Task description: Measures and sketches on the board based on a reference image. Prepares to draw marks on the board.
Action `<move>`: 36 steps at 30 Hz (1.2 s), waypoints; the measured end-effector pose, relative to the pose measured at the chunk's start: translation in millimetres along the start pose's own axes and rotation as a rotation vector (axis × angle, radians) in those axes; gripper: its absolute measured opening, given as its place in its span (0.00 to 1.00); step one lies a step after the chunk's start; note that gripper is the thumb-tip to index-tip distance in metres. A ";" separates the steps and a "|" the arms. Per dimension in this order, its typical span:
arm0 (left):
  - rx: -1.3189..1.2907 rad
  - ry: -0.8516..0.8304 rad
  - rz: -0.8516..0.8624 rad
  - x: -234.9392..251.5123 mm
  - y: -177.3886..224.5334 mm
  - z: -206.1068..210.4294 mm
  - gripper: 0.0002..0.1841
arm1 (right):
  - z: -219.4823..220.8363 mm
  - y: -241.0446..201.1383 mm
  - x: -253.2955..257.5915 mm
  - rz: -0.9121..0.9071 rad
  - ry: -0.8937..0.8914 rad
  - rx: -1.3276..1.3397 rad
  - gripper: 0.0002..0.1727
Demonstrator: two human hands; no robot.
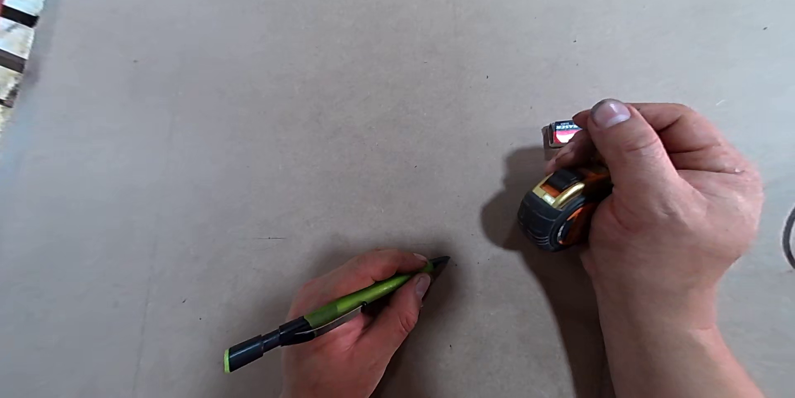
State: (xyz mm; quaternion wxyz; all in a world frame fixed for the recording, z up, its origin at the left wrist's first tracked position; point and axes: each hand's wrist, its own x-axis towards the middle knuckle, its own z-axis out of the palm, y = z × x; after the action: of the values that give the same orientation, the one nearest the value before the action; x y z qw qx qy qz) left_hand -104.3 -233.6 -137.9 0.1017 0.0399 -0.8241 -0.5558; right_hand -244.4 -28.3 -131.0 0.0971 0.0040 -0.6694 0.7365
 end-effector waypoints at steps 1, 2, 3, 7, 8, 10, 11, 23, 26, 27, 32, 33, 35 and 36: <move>-0.002 0.009 -0.002 -0.3 0.1 0.3 0.07 | 0.0 -0.1 -0.1 0.003 -0.001 0.001 0.09; -0.003 0.011 -0.002 -0.5 0.0 0.4 0.07 | 0.1 -0.3 -0.2 0.006 -0.001 0.002 0.08; -0.002 0.005 0.000 -0.6 0.0 0.3 0.07 | 0.4 -0.4 -0.3 0.007 0.001 0.003 0.08; 0.002 -0.055 0.036 -0.7 -1.7 -0.9 0.06 | 0.6 -0.1 -0.5 0.004 0.002 -0.003 0.08; 0.008 -0.056 0.038 -0.6 -2.1 -1.1 0.06 | 0.6 0.0 -0.5 0.003 0.003 -0.005 0.08; 0.026 -0.034 0.015 -0.8 -0.8 -0.5 0.06 | 0.4 0.3 -0.1 -0.001 0.001 -0.007 0.08; 0.023 -0.011 0.000 -1.1 0.1 0.3 0.06 | 0.4 0.5 -0.1 -0.003 0.000 -0.006 0.08; 0.030 0.036 -0.024 -0.6 2.5 2.4 0.07 | 0.6 -0.3 -0.3 0.005 0.007 -0.006 0.08; 0.000 0.096 -0.051 -0.7 3.7 5.1 0.08 | 0.6 0.5 -0.4 0.003 0.005 0.000 0.08; -0.011 0.094 -0.047 -0.8 3.2 4.9 0.08 | 0.5 0.6 -0.4 0.003 0.005 0.001 0.08; 0.012 0.073 -0.027 -0.5 2.7 3.7 0.07 | 0.2 0.0 0.0 0.000 0.000 -0.003 0.08; 0.018 0.084 -0.035 -0.4 3.4 4.4 0.07 | 0.0 -0.1 0.1 -0.001 0.000 -0.007 0.08; 0.004 0.112 -0.054 -0.2 4.8 5.5 0.07 | -0.3 -0.1 0.0 -0.001 0.004 -0.014 0.08; 0.002 0.125 -0.061 0.0 5.4 5.7 0.07 | -0.5 -0.2 -0.1 0.000 0.003 -0.023 0.09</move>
State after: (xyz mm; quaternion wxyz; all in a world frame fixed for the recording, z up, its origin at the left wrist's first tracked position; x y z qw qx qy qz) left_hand -105.3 -226.4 -135.0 0.1361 0.0995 -0.8150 -0.5544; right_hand -244.2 -27.8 -130.8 0.0982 0.0017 -0.6778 0.7287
